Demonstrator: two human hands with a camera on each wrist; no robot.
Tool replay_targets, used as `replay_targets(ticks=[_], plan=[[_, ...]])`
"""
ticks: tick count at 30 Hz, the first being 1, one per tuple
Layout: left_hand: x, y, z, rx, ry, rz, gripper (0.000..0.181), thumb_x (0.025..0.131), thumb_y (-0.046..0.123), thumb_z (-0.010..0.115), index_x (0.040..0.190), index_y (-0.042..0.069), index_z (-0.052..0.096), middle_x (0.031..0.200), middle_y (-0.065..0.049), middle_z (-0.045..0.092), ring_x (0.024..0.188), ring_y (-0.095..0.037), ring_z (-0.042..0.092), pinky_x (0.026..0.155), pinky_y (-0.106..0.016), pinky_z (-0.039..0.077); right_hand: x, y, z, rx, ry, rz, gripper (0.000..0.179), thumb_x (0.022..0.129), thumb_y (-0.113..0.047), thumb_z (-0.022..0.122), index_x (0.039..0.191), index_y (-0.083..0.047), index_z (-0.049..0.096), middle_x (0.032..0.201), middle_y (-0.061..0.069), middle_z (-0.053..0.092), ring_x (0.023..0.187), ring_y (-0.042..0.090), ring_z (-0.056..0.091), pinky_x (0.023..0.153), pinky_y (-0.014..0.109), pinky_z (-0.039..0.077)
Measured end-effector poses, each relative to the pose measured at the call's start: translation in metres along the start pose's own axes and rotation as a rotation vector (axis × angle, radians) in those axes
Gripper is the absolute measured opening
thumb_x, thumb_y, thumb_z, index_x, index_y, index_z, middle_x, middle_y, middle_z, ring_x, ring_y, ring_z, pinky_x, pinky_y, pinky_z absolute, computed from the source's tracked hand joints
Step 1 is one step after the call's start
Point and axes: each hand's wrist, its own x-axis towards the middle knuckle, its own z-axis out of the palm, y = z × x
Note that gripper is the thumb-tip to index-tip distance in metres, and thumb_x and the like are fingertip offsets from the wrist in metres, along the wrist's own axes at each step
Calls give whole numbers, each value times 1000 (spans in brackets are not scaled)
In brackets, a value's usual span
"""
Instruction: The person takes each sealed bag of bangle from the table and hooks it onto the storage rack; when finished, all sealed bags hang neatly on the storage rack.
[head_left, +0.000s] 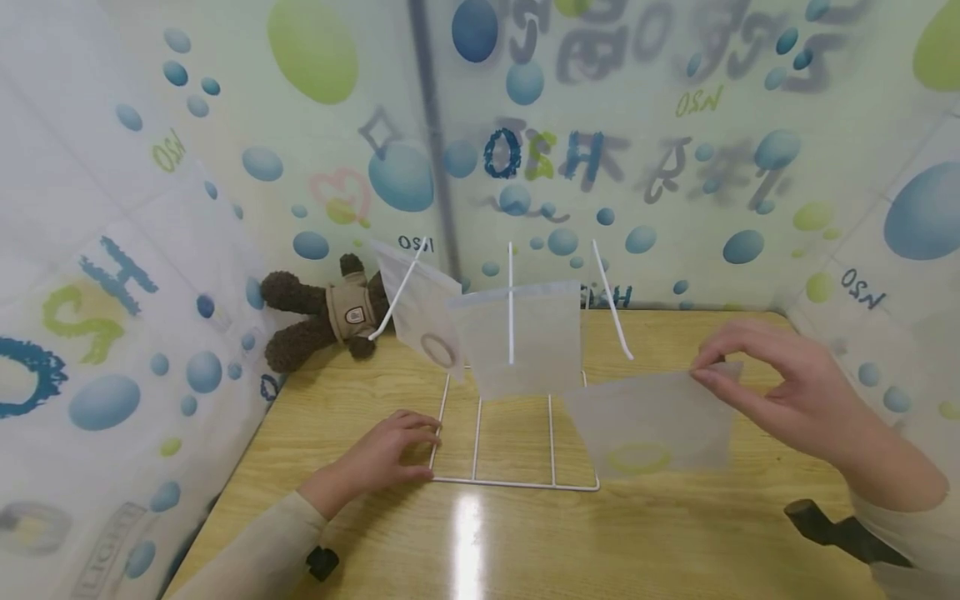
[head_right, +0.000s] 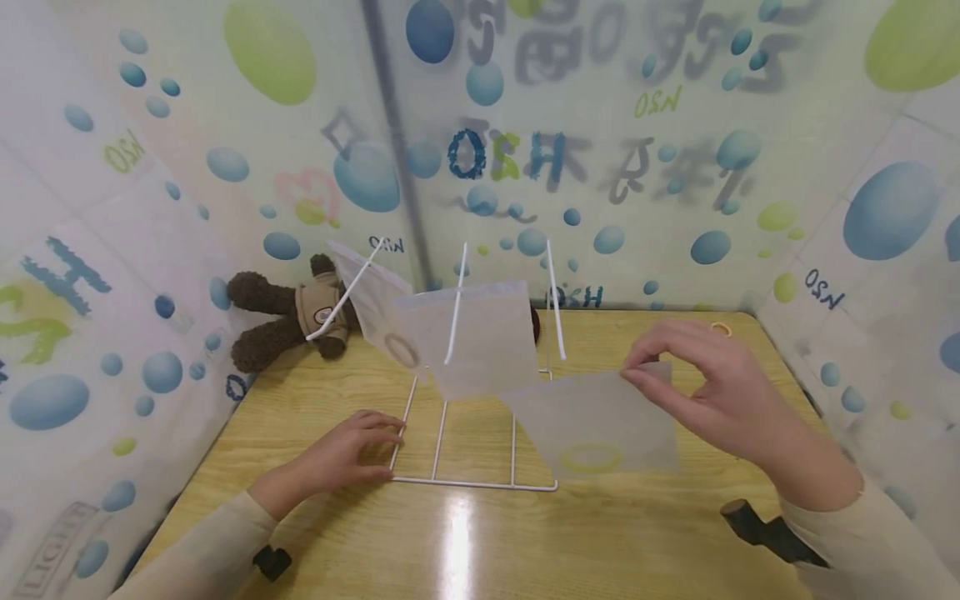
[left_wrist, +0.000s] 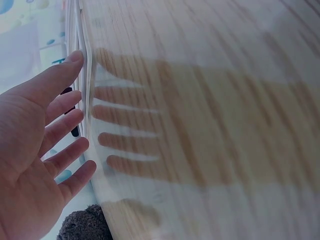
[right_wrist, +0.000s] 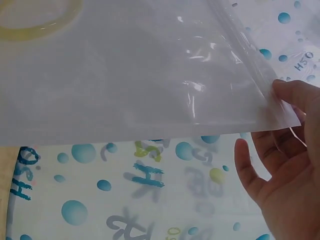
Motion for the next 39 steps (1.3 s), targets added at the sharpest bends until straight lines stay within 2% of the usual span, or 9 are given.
replay_targets(ticks=[9,12,27,33,39], plan=[[0,-1,1,-4,4,5,46,83,37,86,122,16,74,142,-5,64,131,-28,56,112,-52,47,16,-8,8,19,40,-32,30,100,-21,69,87,7,70,85,6,70,88,5,61,87,11,49],[0,-1,1,-7,1,3,45,83,36,86,122,16,74,141,-5,64,131,-29,55,112,-52,47,19,-10,9,-5,53,-27,36,100,-26,68,87,7,69,83,6,69,87,3,61,87,10,49],[0,-2,1,-7,3,6,45,83,37,85,122,17,74,141,-4,64,131,-29,55,112,-53,47,29,1,13,-81,70,-12,39,100,-32,68,88,4,71,82,4,69,84,2,61,82,9,49],[0,-1,0,-7,5,5,45,83,37,85,122,16,74,142,-5,64,132,-29,55,112,-53,47,28,13,12,-95,47,14,35,100,-31,69,90,2,71,84,4,69,85,2,62,81,9,49],[0,-1,0,-8,3,3,45,83,37,85,122,17,74,142,-4,63,132,-29,55,112,-54,47,24,32,10,-143,5,62,13,95,-14,75,95,-1,73,87,3,70,87,1,62,83,9,49]])
